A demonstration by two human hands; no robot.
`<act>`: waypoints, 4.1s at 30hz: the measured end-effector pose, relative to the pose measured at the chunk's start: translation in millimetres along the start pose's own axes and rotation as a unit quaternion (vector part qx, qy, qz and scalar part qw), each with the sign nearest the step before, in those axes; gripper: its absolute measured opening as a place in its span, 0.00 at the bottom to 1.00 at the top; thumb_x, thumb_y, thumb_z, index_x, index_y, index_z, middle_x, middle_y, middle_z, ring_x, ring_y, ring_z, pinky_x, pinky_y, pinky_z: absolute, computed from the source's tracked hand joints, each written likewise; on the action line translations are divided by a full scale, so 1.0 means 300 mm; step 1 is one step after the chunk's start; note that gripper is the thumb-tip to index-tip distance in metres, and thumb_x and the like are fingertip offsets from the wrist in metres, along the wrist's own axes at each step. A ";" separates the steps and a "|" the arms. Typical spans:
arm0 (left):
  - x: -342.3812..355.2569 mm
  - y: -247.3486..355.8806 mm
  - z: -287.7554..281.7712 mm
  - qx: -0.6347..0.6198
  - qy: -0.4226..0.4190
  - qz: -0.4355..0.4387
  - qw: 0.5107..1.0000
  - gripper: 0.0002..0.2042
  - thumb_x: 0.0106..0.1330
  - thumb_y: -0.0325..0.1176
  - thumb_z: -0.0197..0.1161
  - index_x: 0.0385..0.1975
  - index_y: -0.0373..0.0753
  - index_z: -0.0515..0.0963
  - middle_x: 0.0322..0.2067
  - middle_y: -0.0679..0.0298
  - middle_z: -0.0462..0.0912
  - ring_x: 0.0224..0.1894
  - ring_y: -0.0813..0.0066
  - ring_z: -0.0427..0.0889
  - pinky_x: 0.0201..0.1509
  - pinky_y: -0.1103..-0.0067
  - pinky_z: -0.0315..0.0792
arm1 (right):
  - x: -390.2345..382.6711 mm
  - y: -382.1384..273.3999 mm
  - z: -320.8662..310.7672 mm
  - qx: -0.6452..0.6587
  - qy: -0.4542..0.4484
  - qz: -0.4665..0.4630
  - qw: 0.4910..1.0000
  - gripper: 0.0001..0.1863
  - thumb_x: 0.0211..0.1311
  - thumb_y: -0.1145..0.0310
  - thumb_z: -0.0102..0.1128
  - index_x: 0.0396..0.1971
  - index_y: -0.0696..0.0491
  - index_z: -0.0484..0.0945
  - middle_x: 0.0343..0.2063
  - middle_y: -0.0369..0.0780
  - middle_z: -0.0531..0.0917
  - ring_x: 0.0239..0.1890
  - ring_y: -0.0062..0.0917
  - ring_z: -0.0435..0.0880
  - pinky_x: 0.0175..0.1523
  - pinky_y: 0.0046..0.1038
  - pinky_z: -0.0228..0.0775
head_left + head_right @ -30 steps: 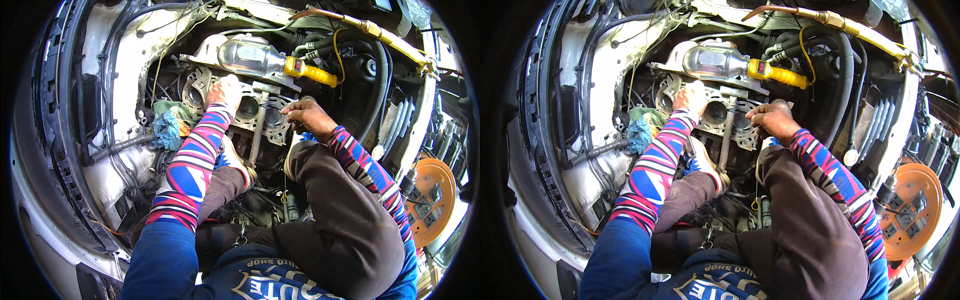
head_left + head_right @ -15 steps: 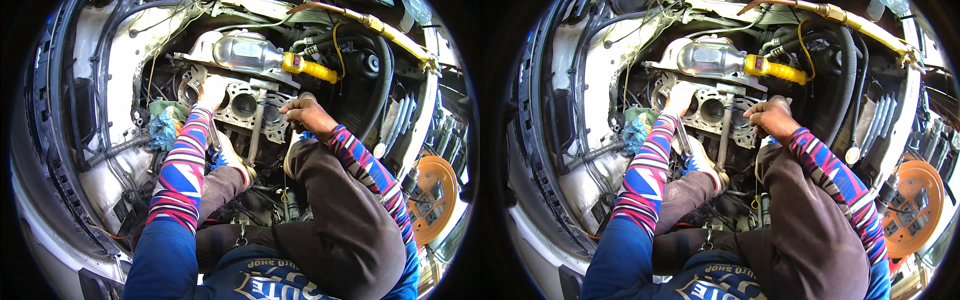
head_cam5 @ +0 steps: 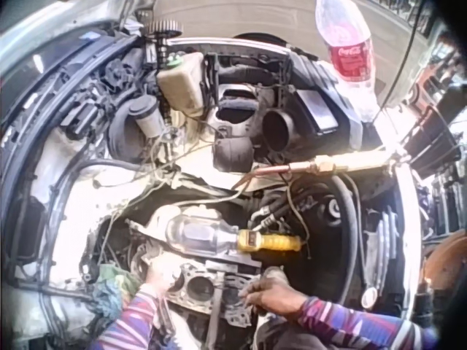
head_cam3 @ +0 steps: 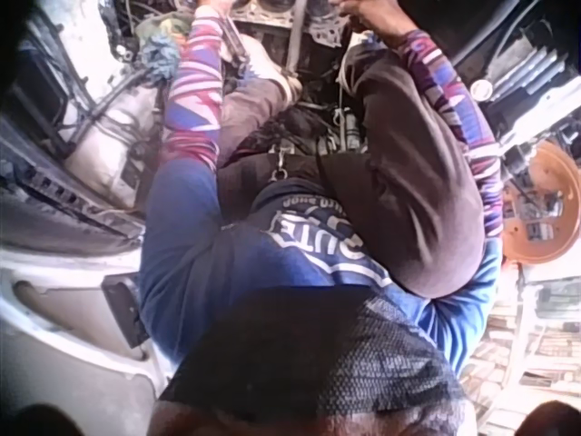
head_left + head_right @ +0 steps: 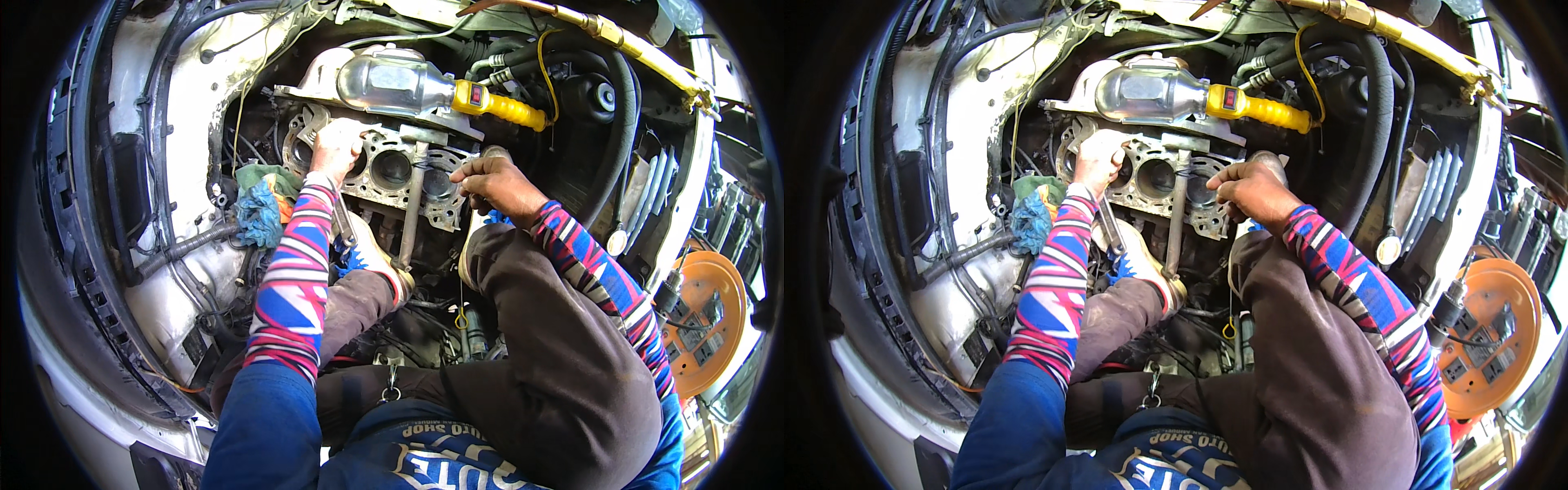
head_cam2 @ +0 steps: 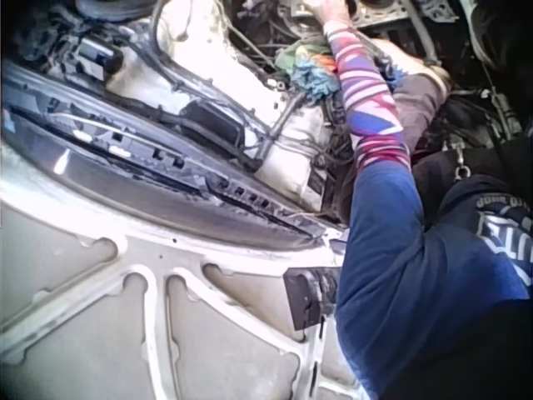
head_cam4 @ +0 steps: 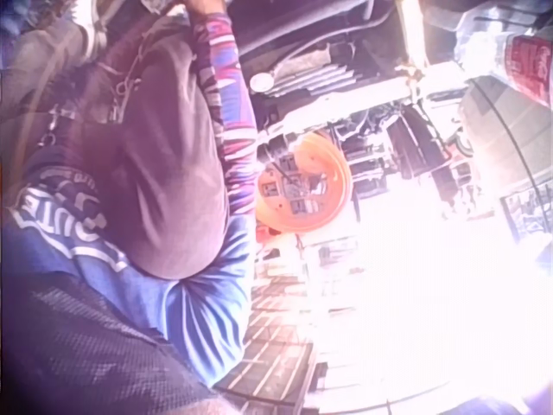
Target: The person works on a car engine with the hood open, using a wrench to loosen bolts on the engine block and then applying a blowtorch to heat specific areas. The person handles engine components and tools while seated in the engine bay.
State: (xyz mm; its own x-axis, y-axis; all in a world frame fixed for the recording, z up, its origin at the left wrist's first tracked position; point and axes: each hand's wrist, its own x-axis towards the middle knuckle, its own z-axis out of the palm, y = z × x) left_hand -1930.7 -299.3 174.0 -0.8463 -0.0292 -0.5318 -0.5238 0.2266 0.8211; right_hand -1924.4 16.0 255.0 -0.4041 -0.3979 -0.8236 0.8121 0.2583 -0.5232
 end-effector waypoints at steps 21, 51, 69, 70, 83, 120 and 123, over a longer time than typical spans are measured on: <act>-0.030 0.015 0.166 0.258 0.202 0.049 0.943 0.14 0.57 0.41 0.69 0.36 0.37 0.82 0.35 0.53 0.86 0.37 0.56 0.85 0.46 0.69 0.78 | 0.011 0.007 -0.003 -0.003 0.009 0.010 1.000 0.13 0.58 0.76 0.58 0.43 0.59 0.82 0.27 0.38 0.81 0.20 0.19 0.78 0.25 0.21 0.71; -0.155 0.029 0.387 0.284 0.254 0.035 0.924 0.08 0.58 0.33 0.64 0.35 0.43 0.83 0.33 0.55 0.85 0.37 0.52 0.85 0.42 0.65 0.77 | -0.019 -0.025 0.016 -0.012 0.030 0.004 0.999 0.13 0.63 0.65 0.64 0.38 0.60 0.82 0.26 0.36 0.82 0.20 0.16 0.78 0.27 0.18 0.71; -0.267 0.060 0.324 0.129 0.232 0.042 0.963 0.07 0.60 0.31 0.63 0.30 0.33 0.79 0.21 0.58 0.82 0.24 0.75 0.81 0.30 0.75 0.74 | -0.029 -0.033 0.011 -0.013 -0.005 0.015 1.000 0.13 0.67 0.66 0.57 0.46 0.59 0.79 0.31 0.35 0.82 0.26 0.15 0.80 0.33 0.20 0.75; -0.292 0.077 0.337 0.087 0.206 0.050 0.973 0.06 0.62 0.30 0.64 0.30 0.33 0.79 0.25 0.63 0.83 0.27 0.80 0.80 0.33 0.78 0.74 | -0.034 -0.037 0.017 0.016 -0.013 0.029 0.999 0.14 0.67 0.67 0.56 0.46 0.59 0.79 0.32 0.36 0.82 0.27 0.16 0.81 0.34 0.20 0.77; -0.305 0.124 0.416 0.149 0.195 -0.062 0.968 0.18 0.59 0.42 0.72 0.40 0.35 0.81 0.32 0.55 0.86 0.34 0.67 0.85 0.41 0.72 0.77 | -0.030 -0.021 0.013 0.065 0.024 0.010 0.998 0.10 0.68 0.72 0.55 0.45 0.59 0.78 0.31 0.36 0.79 0.29 0.18 0.80 0.35 0.22 0.79; -0.184 -0.004 0.392 0.299 0.161 0.127 0.932 0.06 0.58 0.31 0.67 0.33 0.37 0.81 0.33 0.53 0.84 0.36 0.53 0.84 0.42 0.66 0.76 | -0.018 -0.018 0.008 0.024 0.021 0.005 0.999 0.09 0.68 0.72 0.54 0.42 0.60 0.77 0.24 0.33 0.74 0.22 0.15 0.73 0.27 0.19 0.67; -0.193 -0.002 0.379 0.288 0.158 0.110 0.938 0.08 0.61 0.34 0.64 0.34 0.36 0.80 0.32 0.51 0.84 0.36 0.50 0.84 0.42 0.64 0.75 | -0.016 -0.013 0.005 0.021 0.010 0.004 1.000 0.09 0.68 0.71 0.53 0.43 0.60 0.77 0.25 0.33 0.74 0.23 0.15 0.73 0.28 0.19 0.68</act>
State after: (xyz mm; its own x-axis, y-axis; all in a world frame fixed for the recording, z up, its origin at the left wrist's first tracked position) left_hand -1870.4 -186.9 180.9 -0.9616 -0.1880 -0.2002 -0.2723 0.7462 0.6075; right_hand -1925.0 15.4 261.4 -0.4052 -0.3779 -0.8325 0.8322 0.2244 -0.5070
